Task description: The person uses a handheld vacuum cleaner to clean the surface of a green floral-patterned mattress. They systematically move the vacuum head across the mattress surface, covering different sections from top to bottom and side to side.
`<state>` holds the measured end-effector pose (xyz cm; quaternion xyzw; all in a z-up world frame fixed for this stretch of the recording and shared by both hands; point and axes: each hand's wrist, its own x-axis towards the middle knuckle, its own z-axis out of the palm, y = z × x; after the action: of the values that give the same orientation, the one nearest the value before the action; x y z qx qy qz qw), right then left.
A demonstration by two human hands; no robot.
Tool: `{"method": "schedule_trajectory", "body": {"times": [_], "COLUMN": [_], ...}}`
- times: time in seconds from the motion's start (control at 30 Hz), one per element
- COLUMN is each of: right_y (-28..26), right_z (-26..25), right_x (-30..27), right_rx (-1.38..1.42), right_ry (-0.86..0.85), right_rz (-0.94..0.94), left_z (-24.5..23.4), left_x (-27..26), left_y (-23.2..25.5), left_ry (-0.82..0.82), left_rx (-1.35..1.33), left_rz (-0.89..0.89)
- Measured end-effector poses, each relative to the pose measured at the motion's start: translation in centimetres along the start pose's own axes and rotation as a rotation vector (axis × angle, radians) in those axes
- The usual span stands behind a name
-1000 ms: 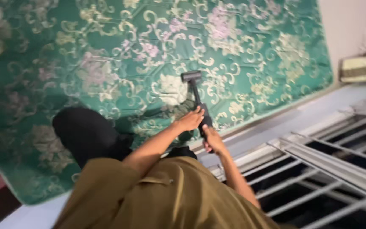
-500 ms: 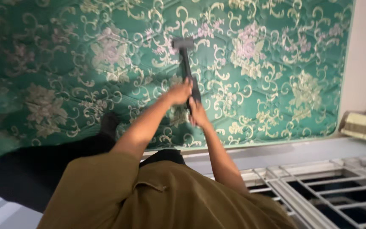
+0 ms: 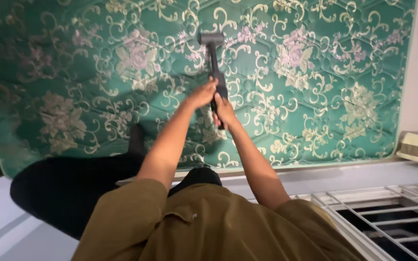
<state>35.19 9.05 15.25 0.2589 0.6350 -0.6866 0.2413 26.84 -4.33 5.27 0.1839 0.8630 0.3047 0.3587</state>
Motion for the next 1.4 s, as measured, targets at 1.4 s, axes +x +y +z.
{"method": "schedule_trajectory", "body": {"times": [1.4], "right_y": [-13.0], "right_z": [11.6], "right_x": [21.2], "right_rx": [0.032], "right_ry": [0.021], "right_rz": [-0.051], "left_z": [-24.2], "left_x": [12.6], "left_y": [-13.4], "left_ry": [0.431], "left_rx": [-0.026], "left_rz": [0.716]}}
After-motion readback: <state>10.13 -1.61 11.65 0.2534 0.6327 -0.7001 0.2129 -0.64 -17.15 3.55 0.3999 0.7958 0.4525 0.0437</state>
